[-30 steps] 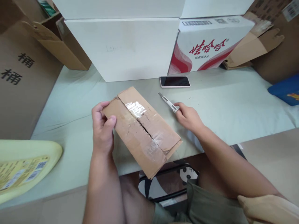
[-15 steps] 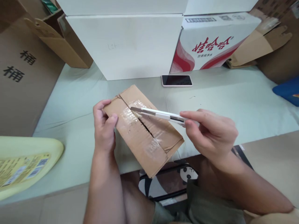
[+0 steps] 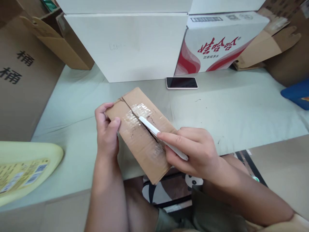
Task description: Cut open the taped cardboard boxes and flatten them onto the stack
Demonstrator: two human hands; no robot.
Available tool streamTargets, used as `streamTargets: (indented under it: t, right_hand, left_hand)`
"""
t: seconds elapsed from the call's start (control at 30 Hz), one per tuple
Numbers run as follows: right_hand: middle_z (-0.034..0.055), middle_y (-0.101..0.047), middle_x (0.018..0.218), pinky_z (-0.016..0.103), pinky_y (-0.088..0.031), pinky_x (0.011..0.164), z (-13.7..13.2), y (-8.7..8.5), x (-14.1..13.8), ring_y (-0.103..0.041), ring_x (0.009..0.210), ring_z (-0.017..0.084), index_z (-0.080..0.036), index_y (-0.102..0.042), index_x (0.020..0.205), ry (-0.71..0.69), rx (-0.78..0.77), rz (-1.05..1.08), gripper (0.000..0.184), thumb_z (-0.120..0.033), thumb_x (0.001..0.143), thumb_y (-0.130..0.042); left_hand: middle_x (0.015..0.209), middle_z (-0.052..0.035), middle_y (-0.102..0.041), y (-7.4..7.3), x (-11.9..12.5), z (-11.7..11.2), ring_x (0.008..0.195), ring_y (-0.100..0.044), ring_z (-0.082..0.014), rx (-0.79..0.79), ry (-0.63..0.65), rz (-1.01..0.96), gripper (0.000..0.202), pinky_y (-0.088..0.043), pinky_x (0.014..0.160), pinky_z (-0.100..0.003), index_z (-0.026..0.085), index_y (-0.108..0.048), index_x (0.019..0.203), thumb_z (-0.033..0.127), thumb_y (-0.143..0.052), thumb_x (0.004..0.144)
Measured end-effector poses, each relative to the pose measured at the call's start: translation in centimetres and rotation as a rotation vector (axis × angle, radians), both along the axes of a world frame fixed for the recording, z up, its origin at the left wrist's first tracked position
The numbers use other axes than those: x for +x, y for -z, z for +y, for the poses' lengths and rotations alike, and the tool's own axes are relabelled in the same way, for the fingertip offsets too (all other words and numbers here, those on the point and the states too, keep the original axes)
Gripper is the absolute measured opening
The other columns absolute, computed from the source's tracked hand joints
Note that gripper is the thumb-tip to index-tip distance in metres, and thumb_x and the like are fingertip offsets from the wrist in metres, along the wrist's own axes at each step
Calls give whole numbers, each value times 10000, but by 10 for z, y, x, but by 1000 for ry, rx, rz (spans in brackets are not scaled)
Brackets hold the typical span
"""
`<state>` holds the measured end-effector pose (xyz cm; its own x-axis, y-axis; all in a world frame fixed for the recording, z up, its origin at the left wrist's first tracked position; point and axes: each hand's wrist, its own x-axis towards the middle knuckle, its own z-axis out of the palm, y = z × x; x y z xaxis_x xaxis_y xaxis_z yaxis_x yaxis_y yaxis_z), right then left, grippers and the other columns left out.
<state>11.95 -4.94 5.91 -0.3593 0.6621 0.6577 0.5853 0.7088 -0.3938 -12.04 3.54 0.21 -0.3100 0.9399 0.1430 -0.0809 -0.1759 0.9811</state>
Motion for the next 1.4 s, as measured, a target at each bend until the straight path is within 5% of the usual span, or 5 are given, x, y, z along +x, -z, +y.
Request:
streamTargets:
  t: [0.43, 0.9, 1.2, 1.4]
  right_hand:
    - [-48, -499, 609, 231, -383, 513, -2, 4, -2, -422, 514, 93, -135, -754, 1118, 77, 40, 41, 265, -35, 944, -581]
    - [-48, -591, 593, 247, -395, 505, -6, 2, -17, -481, 493, 96, -149, -769, 1106, 148, 0, 21, 249, -106, 954, -576]
    - [-41, -625, 640, 259, -425, 509, -26, -23, 2, -466, 502, 96, -206, -721, 1051, 127, -64, 112, 279, -34, 872, -593]
    - [5, -710, 756, 310, -494, 539, -2, 17, 29, -621, 565, 153, -269, -770, 1154, 366, 105, 352, 240, -202, 983, -616]
  left_hand:
    - [902, -17, -613, 6, -5, -3, 762, -542, -179, 64, 95, 62, 613, -458, 650, -300, 263, -656, 1159, 583, -878, 687]
    - [905, -6, -586, 15, -6, 0, 750, -542, -170, 133, 88, 133, 510, -464, 626, -287, 283, -640, 1169, 536, -841, 774]
    - [836, 2, -562, 9, -4, 0, 679, -505, -155, 89, 81, 146, 463, -426, 582, -283, 267, -631, 1152, 506, -798, 792]
    - [886, -12, -535, 8, -7, -3, 735, -520, -176, 28, 19, 84, 464, -434, 600, -299, 293, -631, 1162, 501, -797, 781]
